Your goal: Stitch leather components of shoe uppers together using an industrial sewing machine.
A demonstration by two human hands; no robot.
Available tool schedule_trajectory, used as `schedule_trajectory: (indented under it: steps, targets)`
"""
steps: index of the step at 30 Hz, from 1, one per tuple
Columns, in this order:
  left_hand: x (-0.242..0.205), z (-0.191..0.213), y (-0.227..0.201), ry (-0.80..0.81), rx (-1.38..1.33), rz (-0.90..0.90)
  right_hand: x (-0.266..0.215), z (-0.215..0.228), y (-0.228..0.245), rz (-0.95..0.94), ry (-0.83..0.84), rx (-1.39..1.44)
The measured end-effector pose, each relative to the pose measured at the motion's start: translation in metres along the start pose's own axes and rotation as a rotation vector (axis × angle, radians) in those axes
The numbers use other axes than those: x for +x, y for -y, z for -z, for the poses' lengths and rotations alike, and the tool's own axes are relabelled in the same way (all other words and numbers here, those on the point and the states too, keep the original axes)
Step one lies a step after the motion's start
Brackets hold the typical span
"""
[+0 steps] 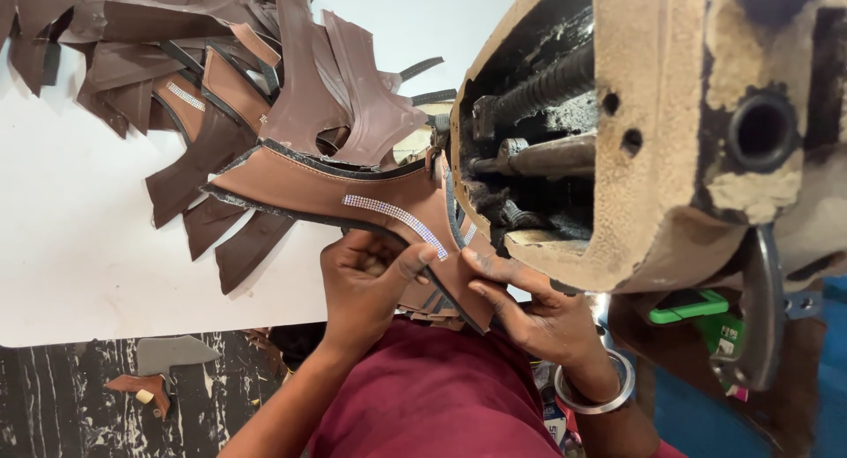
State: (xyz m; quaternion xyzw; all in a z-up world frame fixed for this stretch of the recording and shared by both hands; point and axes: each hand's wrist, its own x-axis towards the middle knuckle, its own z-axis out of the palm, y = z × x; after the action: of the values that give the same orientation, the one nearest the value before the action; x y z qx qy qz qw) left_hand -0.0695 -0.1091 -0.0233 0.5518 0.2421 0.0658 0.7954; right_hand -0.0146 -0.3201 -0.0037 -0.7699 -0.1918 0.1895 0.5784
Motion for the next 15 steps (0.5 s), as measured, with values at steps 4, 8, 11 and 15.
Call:
schedule_trajectory:
  steps: [4,8,11,15]
  targets:
    - [-0.003,0.01,0.011,0.052,-0.009,0.052,0.001,0.0,0.001,-0.005,0.013,-0.029]
    - [-0.006,0.013,0.013,0.071,-0.069,0.085,0.0,-0.001,0.005,0.022,0.014,-0.079]
    - [-0.006,0.012,0.013,0.072,-0.126,0.091,-0.001,-0.001,0.006,-0.008,0.016,-0.023]
    - [-0.004,0.01,0.023,0.076,-0.22,0.094,-0.002,0.002,0.005,-0.047,0.003,-0.081]
